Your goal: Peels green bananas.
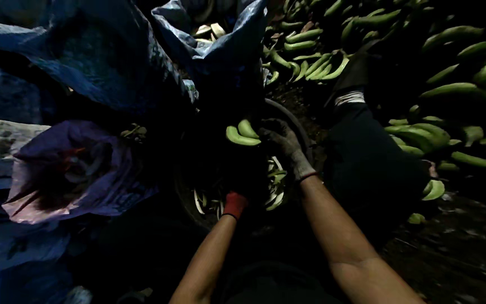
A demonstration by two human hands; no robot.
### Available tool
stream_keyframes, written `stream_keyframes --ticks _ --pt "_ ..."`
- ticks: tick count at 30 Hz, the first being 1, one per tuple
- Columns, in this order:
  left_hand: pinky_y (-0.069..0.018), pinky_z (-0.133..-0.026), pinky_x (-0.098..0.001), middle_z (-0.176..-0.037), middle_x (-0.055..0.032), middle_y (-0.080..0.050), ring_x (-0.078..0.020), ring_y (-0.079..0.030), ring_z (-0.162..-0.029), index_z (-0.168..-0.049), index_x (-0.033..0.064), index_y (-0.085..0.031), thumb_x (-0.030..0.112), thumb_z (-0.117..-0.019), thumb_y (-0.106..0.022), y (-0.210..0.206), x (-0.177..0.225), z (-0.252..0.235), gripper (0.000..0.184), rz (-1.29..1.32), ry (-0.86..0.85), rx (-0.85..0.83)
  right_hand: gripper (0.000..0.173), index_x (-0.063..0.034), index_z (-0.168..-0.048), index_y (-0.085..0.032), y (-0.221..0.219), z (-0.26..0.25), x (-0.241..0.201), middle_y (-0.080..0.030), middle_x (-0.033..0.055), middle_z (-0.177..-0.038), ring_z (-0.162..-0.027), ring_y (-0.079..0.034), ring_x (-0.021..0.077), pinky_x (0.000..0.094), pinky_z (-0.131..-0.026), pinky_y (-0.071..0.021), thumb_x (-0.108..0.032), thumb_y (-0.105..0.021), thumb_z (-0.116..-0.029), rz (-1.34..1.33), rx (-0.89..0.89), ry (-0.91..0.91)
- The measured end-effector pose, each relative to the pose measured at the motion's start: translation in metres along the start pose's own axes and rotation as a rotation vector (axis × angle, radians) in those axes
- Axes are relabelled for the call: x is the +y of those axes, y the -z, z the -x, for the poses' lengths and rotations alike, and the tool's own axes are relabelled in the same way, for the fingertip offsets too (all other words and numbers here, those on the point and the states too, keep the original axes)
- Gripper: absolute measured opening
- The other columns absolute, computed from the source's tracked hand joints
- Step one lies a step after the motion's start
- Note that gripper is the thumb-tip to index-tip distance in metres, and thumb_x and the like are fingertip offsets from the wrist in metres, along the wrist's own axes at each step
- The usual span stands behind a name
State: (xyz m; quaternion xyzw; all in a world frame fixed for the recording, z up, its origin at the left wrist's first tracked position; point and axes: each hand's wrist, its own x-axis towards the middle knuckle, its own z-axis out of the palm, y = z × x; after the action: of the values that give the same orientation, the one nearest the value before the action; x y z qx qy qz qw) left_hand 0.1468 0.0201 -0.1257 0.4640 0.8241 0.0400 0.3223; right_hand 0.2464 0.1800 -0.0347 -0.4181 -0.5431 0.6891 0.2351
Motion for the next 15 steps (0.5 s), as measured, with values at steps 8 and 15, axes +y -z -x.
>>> stream_keyframes --ticks 8,15 --pt "-0.0558 -0.099 -0.0469 -0.134 -0.0104 -0.066 -0.0215 -0.067 -0.115 -0.152 0.0192 -0.048 0.04 -0.1042 -0.054 0.074 -0.042 0.06 0.052 0.471 0.032 -0.179 0.061 -0.0226 -0.152 -0.043 -0.02 -0.027 0.114 -0.063 0.0213 -0.131 -0.117 -0.062 0.04 0.0652 -0.095 -0.05 -0.035 -0.065 -0.0962 0.431 0.13 -0.372" --pt "-0.0464 -0.11 -0.0414 -0.13 -0.0232 -0.065 -0.0287 -0.062 -0.124 -0.136 -0.0061 -0.058 0.016 -0.1032 -0.058 0.041 0.012 0.041 0.039 0.37 -0.045 0.111 0.053 -0.0282 -0.146 -0.049 -0.017 -0.021 0.122 -0.067 0.0171 -0.122 -0.106 -0.066 0.037 0.064 -0.085 -0.0532 -0.038 -0.064 -0.0964 0.297 0.157 -0.315"
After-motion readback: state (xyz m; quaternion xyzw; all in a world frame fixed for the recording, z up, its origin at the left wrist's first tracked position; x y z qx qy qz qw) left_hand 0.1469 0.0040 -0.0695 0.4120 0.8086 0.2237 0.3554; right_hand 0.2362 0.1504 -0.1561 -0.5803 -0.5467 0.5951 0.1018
